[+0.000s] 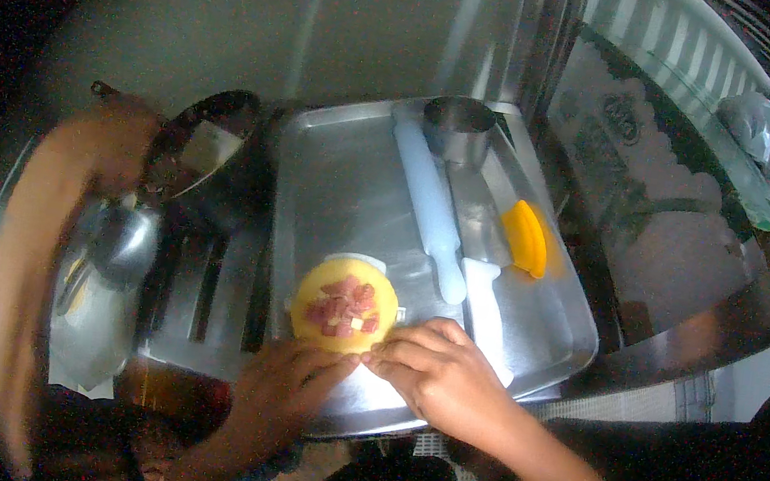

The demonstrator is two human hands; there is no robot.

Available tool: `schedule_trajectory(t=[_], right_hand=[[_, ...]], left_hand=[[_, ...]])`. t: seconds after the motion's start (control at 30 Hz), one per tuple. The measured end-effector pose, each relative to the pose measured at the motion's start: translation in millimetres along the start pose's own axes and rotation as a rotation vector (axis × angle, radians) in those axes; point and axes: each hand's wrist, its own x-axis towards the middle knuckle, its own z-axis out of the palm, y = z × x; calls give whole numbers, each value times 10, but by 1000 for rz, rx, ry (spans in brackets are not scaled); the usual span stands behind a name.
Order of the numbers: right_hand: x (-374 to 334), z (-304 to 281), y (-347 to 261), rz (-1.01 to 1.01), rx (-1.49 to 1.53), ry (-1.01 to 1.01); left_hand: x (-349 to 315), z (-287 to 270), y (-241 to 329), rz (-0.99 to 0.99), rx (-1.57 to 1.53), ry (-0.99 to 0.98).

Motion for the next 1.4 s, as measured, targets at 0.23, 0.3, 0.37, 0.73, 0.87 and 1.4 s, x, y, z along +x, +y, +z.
schedule_trajectory(t=[0.23, 0.3, 0.37, 0.73, 0.87, 1.4], right_hand=[[14, -103, 78, 26, -29, -4], [15, -81, 72, 18, -33, -25], [-4, -92, 54, 44, -36, -64], [362, -49, 366, 125, -109, -99], [342, -20, 315, 163, -120, -145], [378, -224, 186, 618, 297, -182]], left_hand=[[-10, -6, -26, -4, 13, 49], [-20, 1, -31, 3, -6, 8], [0, -12, -26, 2, -24, -16], [593, -103, -809, 7, -157, 108], [591, 5, -839, 53, -194, -29], [294, -338, -698, -345, -244, -55]])
